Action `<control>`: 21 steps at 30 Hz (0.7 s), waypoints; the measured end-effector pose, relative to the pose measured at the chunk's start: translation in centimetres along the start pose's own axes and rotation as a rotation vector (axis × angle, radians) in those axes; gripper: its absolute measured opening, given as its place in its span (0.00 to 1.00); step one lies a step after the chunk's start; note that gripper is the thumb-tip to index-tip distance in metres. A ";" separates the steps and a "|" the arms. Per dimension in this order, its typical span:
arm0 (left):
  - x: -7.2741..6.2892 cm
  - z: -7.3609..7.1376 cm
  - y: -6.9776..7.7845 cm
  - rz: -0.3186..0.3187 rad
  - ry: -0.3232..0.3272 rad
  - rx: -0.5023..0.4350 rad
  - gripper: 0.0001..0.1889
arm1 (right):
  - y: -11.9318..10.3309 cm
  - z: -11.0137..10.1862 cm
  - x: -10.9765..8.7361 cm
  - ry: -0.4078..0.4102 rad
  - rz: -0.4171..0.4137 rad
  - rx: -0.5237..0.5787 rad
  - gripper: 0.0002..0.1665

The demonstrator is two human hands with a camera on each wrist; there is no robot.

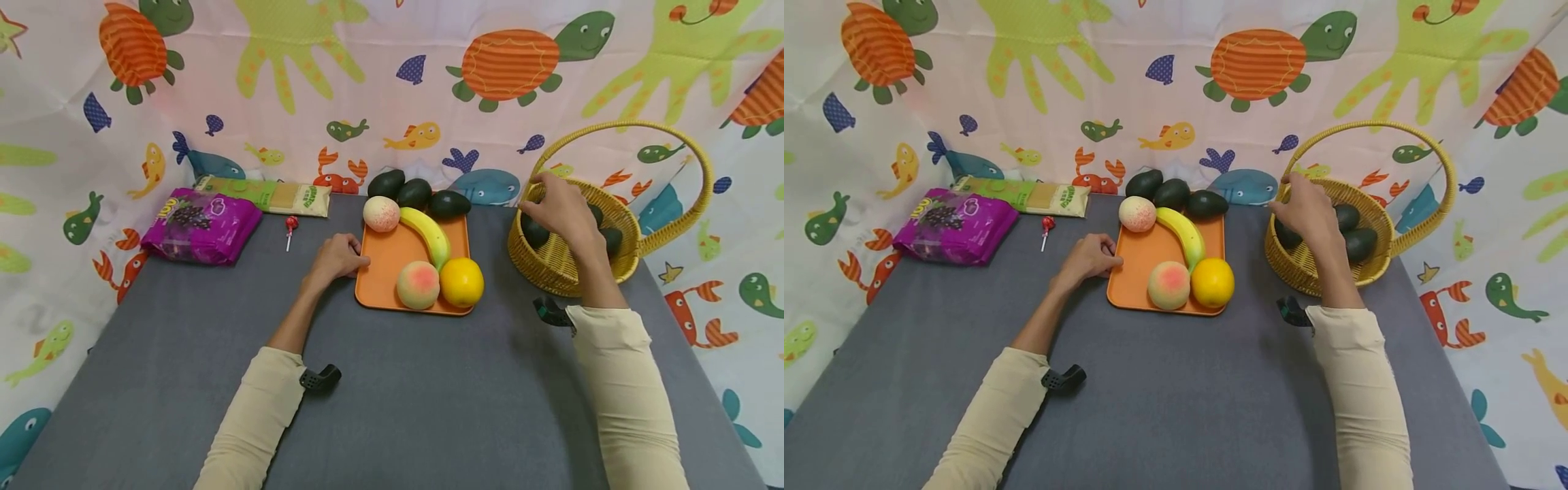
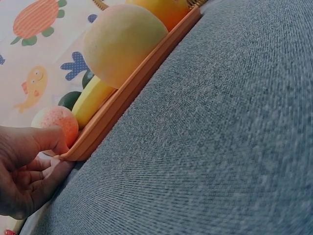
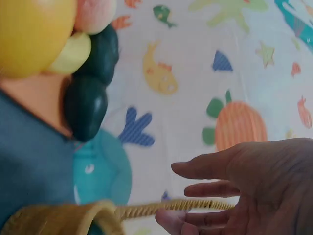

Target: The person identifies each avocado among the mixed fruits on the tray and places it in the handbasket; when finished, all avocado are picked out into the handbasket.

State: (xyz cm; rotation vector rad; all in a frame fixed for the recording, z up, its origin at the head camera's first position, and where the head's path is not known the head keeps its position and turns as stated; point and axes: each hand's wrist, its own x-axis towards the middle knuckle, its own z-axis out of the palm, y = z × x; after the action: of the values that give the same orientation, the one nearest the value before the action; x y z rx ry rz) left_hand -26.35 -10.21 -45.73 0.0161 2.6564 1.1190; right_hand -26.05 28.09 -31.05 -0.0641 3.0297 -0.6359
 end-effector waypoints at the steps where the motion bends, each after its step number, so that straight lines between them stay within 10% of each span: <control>1: 0.0 0.0 0.0 -0.001 -0.001 0.003 0.13 | -0.6 0.0 0.0 0.001 -0.018 0.006 0.38; 13: -0.2 0.1 -0.1 0.022 0.021 0.021 0.12 | -5.6 2.8 5.0 -0.289 -0.080 0.002 0.41; 21: -0.3 0.0 0.0 0.031 0.027 0.022 0.12 | -6.5 7.0 8.4 -0.450 0.035 0.079 0.51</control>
State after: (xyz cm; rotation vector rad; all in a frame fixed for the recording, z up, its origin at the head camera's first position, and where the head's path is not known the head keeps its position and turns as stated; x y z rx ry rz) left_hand -26.02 -10.22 -45.66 0.0465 2.7014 1.1069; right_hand -33.82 18.93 -35.15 -0.1313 2.5665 -0.6365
